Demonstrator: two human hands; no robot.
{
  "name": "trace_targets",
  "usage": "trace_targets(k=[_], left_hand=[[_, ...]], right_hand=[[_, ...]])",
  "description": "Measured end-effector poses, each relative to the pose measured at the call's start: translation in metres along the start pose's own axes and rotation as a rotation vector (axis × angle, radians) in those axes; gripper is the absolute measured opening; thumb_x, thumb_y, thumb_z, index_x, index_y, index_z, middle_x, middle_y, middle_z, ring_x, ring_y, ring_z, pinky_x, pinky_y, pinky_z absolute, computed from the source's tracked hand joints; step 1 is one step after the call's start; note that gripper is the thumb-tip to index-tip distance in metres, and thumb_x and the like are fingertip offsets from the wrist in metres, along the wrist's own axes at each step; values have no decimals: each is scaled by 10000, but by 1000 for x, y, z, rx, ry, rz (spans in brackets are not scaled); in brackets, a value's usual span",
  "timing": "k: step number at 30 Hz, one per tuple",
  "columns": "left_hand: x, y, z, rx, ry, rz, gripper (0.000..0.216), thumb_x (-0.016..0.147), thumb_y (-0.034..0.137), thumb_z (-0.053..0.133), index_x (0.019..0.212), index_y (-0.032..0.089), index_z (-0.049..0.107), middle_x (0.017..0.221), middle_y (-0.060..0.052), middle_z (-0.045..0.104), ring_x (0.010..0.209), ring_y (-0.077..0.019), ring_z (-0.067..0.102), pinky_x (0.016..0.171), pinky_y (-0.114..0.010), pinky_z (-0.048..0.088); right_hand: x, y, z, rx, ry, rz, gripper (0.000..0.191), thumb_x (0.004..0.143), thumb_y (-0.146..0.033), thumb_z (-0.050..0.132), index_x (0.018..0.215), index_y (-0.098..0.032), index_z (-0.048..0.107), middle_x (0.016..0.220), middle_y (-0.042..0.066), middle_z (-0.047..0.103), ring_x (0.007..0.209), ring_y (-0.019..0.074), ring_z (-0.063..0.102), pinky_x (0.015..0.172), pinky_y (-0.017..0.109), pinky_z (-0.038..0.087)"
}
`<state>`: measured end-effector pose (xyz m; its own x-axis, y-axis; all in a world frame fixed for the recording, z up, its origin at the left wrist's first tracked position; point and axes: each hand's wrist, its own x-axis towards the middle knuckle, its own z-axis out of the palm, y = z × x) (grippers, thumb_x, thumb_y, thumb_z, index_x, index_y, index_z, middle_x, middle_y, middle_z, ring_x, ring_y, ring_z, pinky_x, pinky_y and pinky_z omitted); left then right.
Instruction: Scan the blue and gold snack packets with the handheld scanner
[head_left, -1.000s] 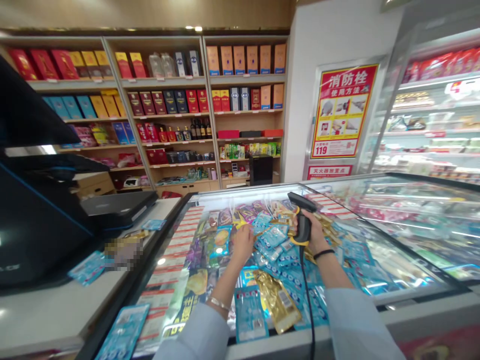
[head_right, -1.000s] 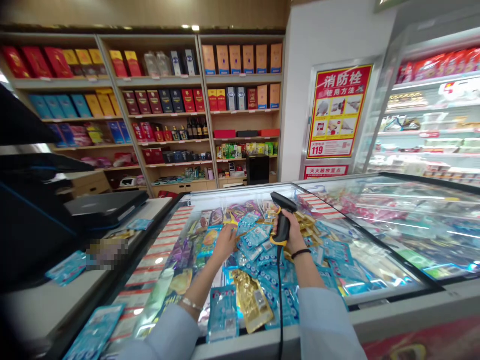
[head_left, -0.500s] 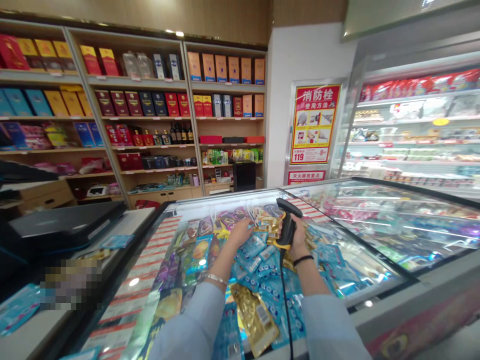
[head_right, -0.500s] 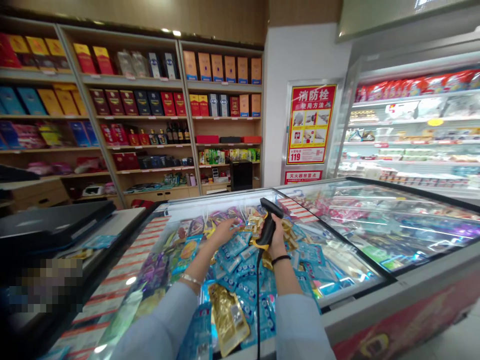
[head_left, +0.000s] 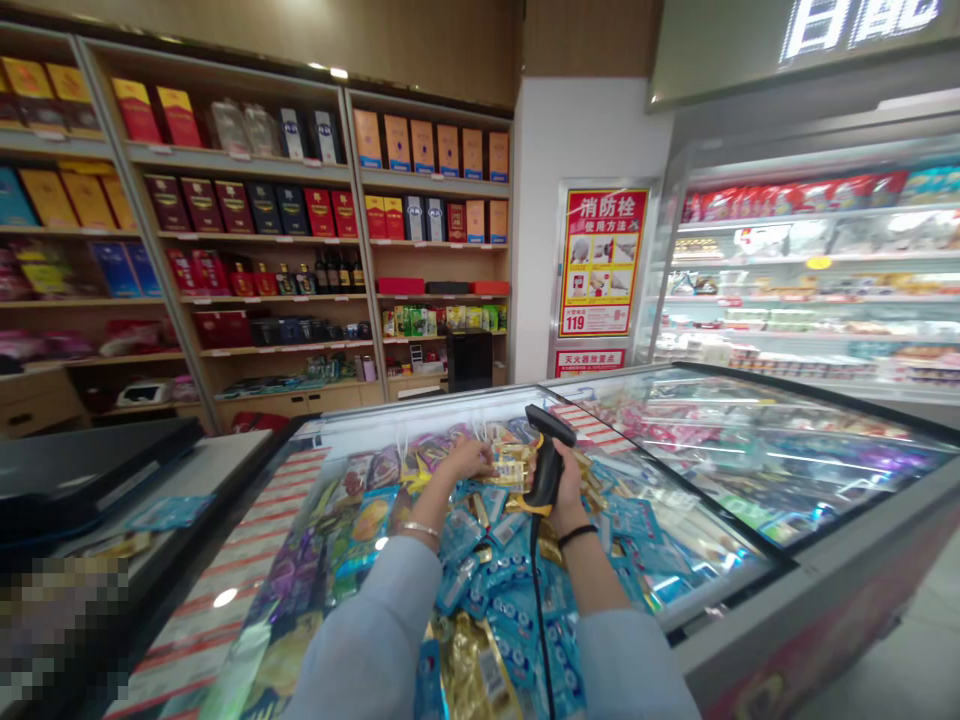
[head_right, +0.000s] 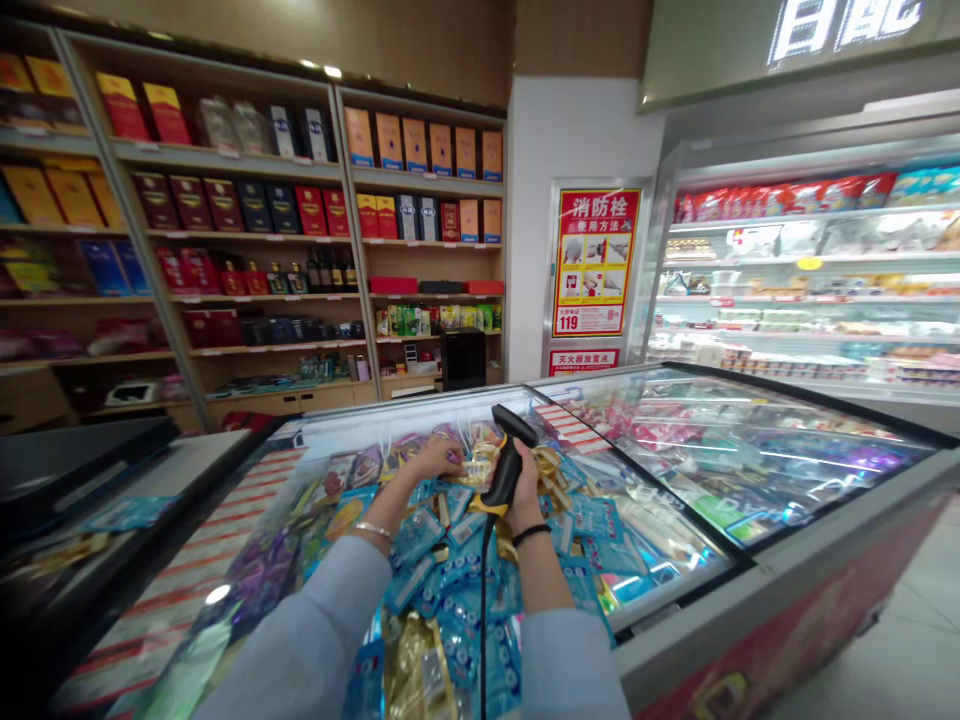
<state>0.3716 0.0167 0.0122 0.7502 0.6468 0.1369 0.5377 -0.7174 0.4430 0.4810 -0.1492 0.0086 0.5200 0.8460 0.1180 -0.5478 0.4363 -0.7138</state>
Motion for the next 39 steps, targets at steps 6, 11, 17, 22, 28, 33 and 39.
trace_targets(k=[6, 11, 17, 22, 28, 33, 39], left_hand=[[3, 10, -6, -251, 426, 23, 62, 821, 268, 611, 826, 215, 579, 842, 9, 688, 868, -169, 640, 1009, -400, 419], [-9, 7, 10, -265, 356, -3, 118, 834, 264, 597, 941, 212, 594, 862, -15, 704, 842, -174, 661, 815, -297, 486], [-29, -4, 27, -71, 151, -63, 564, 689, 120, 702, 1235, 202, 583, 1221, -114, 685, 1173, -271, 619, 970, -343, 449], [-40, -7, -5, -193, 328, -59, 558, 649, 130, 727, 1188, 234, 628, 1125, -55, 721, 1108, -253, 648, 958, -332, 460], [-56, -19, -47, -359, 600, -111, 501, 691, 300, 684, 1183, 249, 598, 759, 25, 697, 728, -192, 667, 721, -286, 496], [-60, -27, -57, -409, 887, -119, 295, 704, 343, 650, 980, 239, 649, 787, -5, 708, 774, -209, 655, 738, -304, 501], [-67, -50, -71, -475, 1119, -171, 320, 730, 389, 635, 995, 211, 609, 871, -16, 684, 825, -188, 634, 774, -310, 528]], right_hand=[[-4, -3, 2, 36, -15, -47, 401, 630, -572, 718, 741, -206, 597, 475, -37, 570, 344, 119, 499, 326, 226, 393], [-4, -1, 2, 35, -41, -75, 384, 671, -567, 700, 751, -204, 607, 482, -39, 564, 351, 119, 503, 343, 236, 415], [-2, 2, 1, 30, 1, -52, 359, 666, -523, 722, 659, -207, 553, 466, -37, 554, 337, 110, 497, 320, 219, 398], [-7, -2, 7, 17, -13, -54, 356, 651, -519, 729, 699, -199, 580, 460, -40, 562, 331, 109, 497, 321, 215, 402], [-17, -2, 16, -132, -119, -140, 362, 676, -516, 744, 741, -205, 570, 469, -33, 596, 327, 121, 518, 314, 214, 402], [-31, 3, 21, -252, -267, -110, 365, 700, -496, 761, 794, -222, 539, 485, -42, 612, 332, 128, 529, 325, 215, 421], [-32, 17, 23, -356, -378, -86, 346, 772, -505, 704, 715, -195, 561, 481, -16, 601, 351, 114, 539, 351, 198, 426]])
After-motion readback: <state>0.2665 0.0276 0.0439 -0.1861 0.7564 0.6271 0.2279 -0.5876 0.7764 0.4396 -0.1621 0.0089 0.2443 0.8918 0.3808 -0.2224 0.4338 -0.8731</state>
